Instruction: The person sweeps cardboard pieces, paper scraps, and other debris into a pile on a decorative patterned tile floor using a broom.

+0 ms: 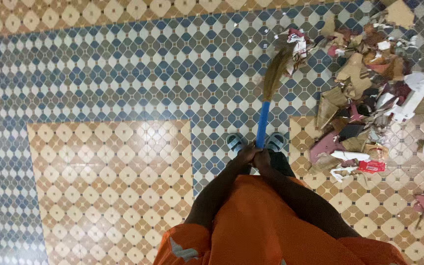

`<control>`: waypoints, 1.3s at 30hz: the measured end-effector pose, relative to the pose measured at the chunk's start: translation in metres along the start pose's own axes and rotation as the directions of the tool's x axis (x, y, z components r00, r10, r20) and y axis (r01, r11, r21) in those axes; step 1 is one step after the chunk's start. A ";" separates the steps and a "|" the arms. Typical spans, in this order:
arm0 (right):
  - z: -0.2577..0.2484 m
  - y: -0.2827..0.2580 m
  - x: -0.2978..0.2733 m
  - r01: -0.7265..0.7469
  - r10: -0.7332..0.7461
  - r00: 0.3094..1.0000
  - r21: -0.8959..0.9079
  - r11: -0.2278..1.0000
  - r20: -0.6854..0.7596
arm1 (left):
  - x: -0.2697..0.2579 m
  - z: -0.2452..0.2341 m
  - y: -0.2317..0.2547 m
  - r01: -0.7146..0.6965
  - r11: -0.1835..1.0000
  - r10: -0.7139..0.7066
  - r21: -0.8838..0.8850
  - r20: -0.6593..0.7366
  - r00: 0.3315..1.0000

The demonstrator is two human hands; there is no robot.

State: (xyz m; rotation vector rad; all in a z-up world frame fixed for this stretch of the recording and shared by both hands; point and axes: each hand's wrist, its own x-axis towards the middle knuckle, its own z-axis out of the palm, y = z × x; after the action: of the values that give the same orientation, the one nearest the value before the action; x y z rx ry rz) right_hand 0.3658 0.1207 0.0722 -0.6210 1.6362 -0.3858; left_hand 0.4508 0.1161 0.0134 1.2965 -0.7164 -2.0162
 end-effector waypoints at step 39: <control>-0.296 -0.085 0.178 -0.024 0.294 0.940 0.826 0.562 -0.172 | 0.313 0.264 0.091 0.119 0.610 -0.292 0.784 0.082 0.953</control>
State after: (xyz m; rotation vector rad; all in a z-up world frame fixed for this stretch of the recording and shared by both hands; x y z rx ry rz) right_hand 0.0768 -0.0822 0.0272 0.3287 1.5451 -1.0668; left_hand 0.1270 -0.1497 -0.0056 1.7031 -1.7588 -2.1103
